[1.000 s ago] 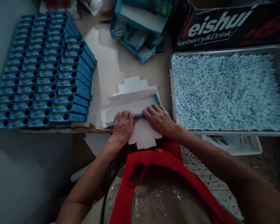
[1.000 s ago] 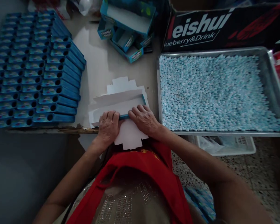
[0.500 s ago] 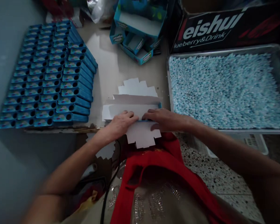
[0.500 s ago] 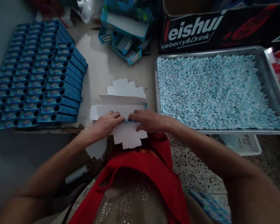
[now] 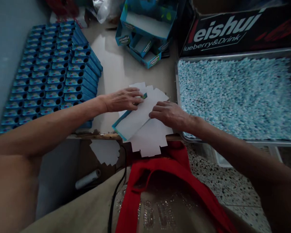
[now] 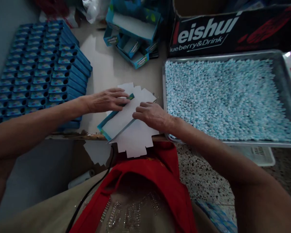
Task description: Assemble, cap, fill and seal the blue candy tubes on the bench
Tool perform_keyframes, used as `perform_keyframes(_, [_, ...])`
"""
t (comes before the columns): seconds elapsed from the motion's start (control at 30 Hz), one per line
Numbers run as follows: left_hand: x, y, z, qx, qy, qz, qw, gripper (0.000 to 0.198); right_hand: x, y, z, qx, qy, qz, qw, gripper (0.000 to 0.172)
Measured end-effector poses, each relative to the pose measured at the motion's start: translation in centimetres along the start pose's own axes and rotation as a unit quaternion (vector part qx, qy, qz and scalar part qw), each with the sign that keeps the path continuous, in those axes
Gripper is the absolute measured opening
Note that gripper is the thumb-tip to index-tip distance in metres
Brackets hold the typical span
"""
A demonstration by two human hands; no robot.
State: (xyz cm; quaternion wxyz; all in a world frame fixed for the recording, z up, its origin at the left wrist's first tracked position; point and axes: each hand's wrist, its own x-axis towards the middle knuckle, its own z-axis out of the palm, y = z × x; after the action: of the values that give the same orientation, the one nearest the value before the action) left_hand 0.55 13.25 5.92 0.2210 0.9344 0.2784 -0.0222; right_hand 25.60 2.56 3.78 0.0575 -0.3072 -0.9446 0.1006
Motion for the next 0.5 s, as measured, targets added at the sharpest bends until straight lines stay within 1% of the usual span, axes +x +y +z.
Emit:
perform_keyframes(0.03, [0.0, 0.5, -0.2, -0.010, 0.013, -0.036, 0.999, 0.011, -0.2, -0.8, 0.4, 0.005, 0.009, 0.025, 1.000, 0.024])
perform_keyframes(0.07, [-0.5, 1.2, -0.3, -0.016, 0.021, -0.058, 0.998, 0.010, -0.4, -1.6, 0.7, 0.013, 0.020, 0.048, 0.999, 0.026])
perform_keyframes(0.1, [-1.3, 2.2, -0.2, -0.018, 0.025, -0.065, 0.997, 0.011, -0.6, -2.3, 1.0, 0.024, 0.027, 0.066, 0.997, 0.027])
perform_keyframes(0.17, [-3.8, 4.7, 0.5, 0.006, 0.035, -0.062, 0.997, 0.020, -0.7, -3.1, 1.3, 0.054, 0.033, 0.089, 0.994, 0.029])
perform_keyframes(0.2, [-5.4, 6.0, 1.3, 0.031, 0.046, -0.066, 0.996, 0.026, -0.5, -3.2, 1.4, 0.073, 0.034, 0.096, 0.992, 0.032])
perform_keyframes(0.23, [-6.9, 7.3, 2.4, 0.059, 0.069, -0.083, 0.992, 0.032, -0.2, -3.1, 1.5, 0.097, 0.035, 0.102, 0.989, 0.034])
perform_keyframes(0.3, [-9.3, 9.3, 5.2, 0.098, 0.140, -0.143, 0.975, 0.037, 0.7, -2.7, 1.6, 0.152, 0.033, 0.117, 0.981, 0.037])
perform_keyframes(0.33, [-9.9, 9.9, 6.6, 0.108, 0.182, -0.176, 0.961, 0.035, 1.2, -2.5, 1.7, 0.175, 0.028, 0.124, 0.976, 0.036])
perform_keyframes(0.4, [-10.1, 10.2, 9.2, 0.113, 0.259, -0.223, 0.933, 0.030, 1.8, -2.4, 1.9, 0.181, 0.018, 0.141, 0.973, 0.029])
perform_keyframes(0.43, [-9.8, 10.0, 10.2, 0.109, 0.286, -0.230, 0.924, 0.028, 2.0, -2.6, 2.0, 0.155, 0.021, 0.149, 0.976, 0.026])
perform_keyframes(0.5, [-9.2, 9.0, 11.4, 0.097, 0.310, -0.216, 0.921, 0.026, 1.7, -3.3, 2.5, 0.063, 0.046, 0.152, 0.985, 0.025])
